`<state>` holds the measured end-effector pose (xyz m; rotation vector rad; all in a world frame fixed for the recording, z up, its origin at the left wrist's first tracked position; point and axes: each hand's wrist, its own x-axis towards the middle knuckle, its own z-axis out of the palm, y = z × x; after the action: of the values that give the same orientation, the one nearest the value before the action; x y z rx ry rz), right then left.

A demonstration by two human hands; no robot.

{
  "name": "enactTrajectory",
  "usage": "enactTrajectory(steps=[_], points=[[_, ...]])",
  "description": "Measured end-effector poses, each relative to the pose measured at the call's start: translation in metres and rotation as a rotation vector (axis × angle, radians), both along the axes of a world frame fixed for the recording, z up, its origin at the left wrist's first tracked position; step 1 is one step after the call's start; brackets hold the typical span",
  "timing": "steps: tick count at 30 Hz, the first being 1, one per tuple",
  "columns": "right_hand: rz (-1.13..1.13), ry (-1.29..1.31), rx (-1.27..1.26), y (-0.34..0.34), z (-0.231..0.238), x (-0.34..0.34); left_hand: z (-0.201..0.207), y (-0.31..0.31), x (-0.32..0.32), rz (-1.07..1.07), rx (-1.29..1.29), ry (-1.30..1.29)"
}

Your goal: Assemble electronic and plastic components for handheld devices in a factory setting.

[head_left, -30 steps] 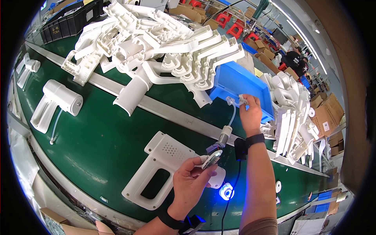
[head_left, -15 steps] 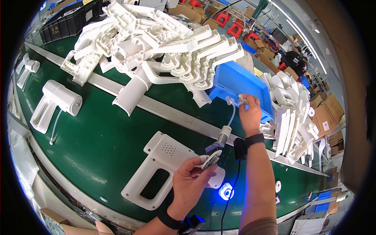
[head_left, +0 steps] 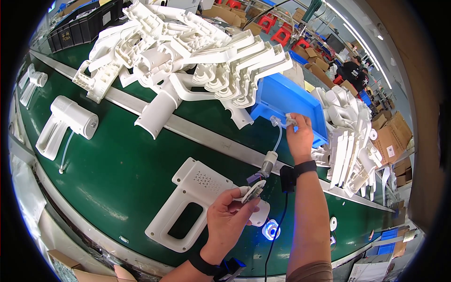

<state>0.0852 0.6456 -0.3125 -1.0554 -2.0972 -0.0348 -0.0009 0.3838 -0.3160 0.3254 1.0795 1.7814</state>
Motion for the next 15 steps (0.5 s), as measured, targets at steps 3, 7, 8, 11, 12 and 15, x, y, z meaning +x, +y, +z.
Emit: enactTrajectory(steps=[3, 7, 8, 11, 12, 15], points=[[0.001, 0.002, -0.003, 0.0004, -0.0006, 0.0006, -0.0005, 0.0002, 0.0008, 0.004, 0.001, 0.0], [-0.008, 0.0, -0.011, 0.0, -0.0016, 0.0006, -0.0008, 0.0012, 0.0009, 0.003, -0.004, 0.003], [-0.007, 0.0, -0.009, -0.0005, -0.0006, 0.0, -0.0004, 0.0007, 0.0006, 0.004, -0.004, 0.005], [-0.006, 0.005, -0.012, -0.001, 0.0006, -0.0009, 0.0016, 0.0, -0.0001, 0.007, -0.008, 0.007], [-0.005, 0.003, -0.003, -0.0005, 0.0002, -0.0007, 0.002, 0.0003, -0.0003, 0.009, -0.012, 0.006], [-0.011, 0.0, -0.01, -0.001, 0.0001, -0.0016, 0.0011, 0.0007, -0.0006, 0.005, -0.013, 0.004]])
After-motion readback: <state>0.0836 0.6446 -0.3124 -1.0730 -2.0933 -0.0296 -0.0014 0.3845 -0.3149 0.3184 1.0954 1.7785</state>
